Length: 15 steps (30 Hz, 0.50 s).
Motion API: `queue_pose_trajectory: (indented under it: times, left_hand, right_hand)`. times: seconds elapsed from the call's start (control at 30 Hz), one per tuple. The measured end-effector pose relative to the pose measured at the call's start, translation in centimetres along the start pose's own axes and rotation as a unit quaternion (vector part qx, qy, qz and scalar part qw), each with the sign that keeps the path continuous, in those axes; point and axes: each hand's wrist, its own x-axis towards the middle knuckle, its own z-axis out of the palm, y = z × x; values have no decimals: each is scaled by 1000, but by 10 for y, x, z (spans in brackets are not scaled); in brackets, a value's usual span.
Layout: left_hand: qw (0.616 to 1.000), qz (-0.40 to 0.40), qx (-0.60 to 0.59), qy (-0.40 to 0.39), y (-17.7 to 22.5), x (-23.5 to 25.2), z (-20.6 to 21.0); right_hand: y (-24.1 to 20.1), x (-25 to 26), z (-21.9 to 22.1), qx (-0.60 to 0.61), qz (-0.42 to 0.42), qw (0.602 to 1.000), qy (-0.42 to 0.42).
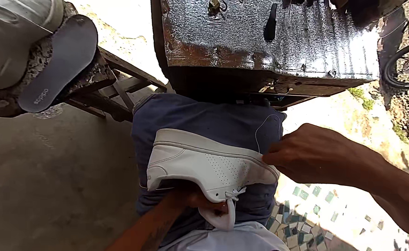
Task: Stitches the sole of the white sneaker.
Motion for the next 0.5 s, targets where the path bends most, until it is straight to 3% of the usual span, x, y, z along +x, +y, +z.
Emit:
queue_pose_trajectory:
  times: [0.23, 0.33, 0.43, 0.5]
  left_hand:
    - [999, -1, -27, -37, -2, 13, -10]
    - [999, 23, -34, -20, -3, 21, -8]
    - [997, -44, 27, 58, 21, 21, 8]
    - [985, -33, 149, 85, 49, 2, 12]
  right_hand:
    - [1, 25, 6, -9, 8, 999, -43]
    - [3, 30, 13, -2, 25, 1000, -19]
    - [18, 26, 16, 33, 15, 999, 33]
    - [24, 22, 17, 27, 14, 998, 58]
